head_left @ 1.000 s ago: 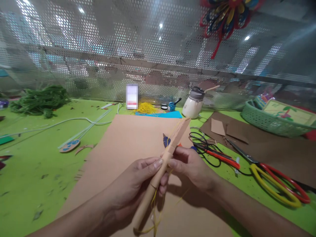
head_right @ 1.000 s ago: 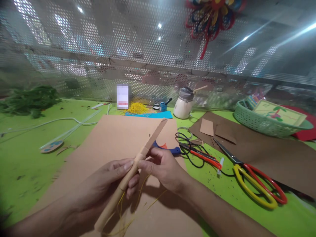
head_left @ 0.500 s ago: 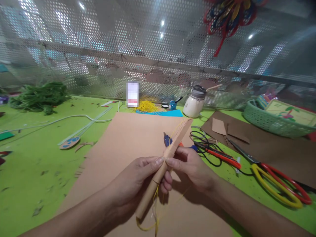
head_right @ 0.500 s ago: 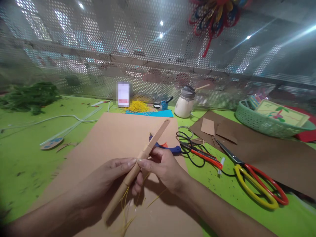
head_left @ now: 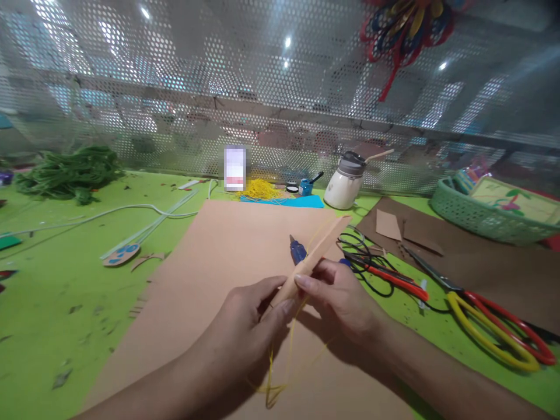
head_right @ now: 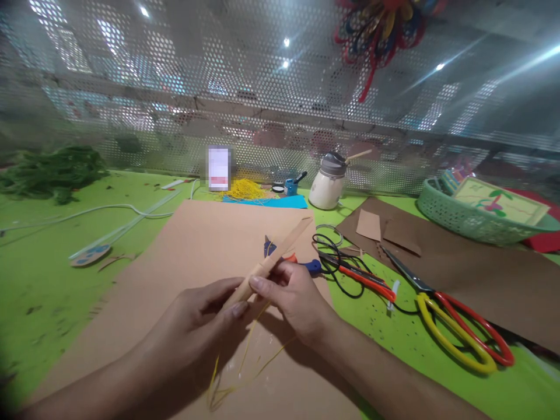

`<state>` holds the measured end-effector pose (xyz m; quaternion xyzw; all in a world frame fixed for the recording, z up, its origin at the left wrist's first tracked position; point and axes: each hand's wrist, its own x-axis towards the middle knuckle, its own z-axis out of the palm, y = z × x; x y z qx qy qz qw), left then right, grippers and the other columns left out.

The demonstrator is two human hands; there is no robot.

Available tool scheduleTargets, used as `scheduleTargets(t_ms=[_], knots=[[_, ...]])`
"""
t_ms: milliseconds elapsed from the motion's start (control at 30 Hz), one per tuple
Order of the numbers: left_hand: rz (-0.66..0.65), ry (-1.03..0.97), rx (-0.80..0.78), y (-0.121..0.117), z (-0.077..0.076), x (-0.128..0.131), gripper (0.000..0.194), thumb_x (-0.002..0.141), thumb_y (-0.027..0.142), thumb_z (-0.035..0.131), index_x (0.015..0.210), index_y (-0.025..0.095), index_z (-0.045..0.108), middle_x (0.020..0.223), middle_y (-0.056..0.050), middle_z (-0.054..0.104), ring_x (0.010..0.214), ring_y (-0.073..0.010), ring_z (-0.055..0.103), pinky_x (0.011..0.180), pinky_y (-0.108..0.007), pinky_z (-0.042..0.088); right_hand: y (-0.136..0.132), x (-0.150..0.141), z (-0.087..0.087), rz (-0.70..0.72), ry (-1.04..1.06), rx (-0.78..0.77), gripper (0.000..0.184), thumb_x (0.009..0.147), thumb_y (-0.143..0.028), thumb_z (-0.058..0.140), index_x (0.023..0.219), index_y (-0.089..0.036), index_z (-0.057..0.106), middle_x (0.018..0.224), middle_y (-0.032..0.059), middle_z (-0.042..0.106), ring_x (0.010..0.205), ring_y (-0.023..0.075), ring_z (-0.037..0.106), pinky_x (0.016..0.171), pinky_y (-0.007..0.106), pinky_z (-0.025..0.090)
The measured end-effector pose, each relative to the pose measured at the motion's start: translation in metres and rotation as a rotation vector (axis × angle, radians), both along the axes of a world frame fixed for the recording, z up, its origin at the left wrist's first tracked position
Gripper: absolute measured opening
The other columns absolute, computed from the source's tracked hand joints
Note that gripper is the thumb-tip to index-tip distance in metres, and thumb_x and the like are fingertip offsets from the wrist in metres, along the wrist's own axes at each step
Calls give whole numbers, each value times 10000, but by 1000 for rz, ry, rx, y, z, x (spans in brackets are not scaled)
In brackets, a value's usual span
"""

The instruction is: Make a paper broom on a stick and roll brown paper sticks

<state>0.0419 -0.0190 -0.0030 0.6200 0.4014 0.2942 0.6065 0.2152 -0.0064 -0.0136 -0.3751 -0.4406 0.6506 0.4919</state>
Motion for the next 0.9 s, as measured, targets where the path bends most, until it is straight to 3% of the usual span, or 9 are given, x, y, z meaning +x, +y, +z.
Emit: scheduleTargets(t_ms=[167,400,600,900], knots=[[80,36,110,1,-8,-1,301,920,397,541,1118,210,669,852,-22,616,733,-140,453,619,-229,357,-1,0,0,-13,-21,35,219,766,-300,773,871,-131,681,810,44,678,762,164,618,724,312,478],[-6,-50,-27,6,-10,-3,290,940,429,509,893,170,631,730,10,493,661,-108,419,588,-227,341,-2,-2,-1,37,25,20,230,767,-325,770,825,-132,658,734,41,673,662,159,620,663,321,487],[83,-197,-197,4,-15,3,253,883,399,602,919,153,648,681,10,516,590,-97,476,540,-221,355,-2,-2,-1,50,26,6,255,725,-316,805,823,-141,647,747,29,658,681,153,612,682,319,488],[61,-130,-214,7,-9,1,295,831,414,671,962,151,681,647,12,529,565,-105,488,511,-216,376,-4,-7,3,-26,-101,-7,345,671,-380,836,805,-135,633,706,49,695,644,166,644,641,300,487]])
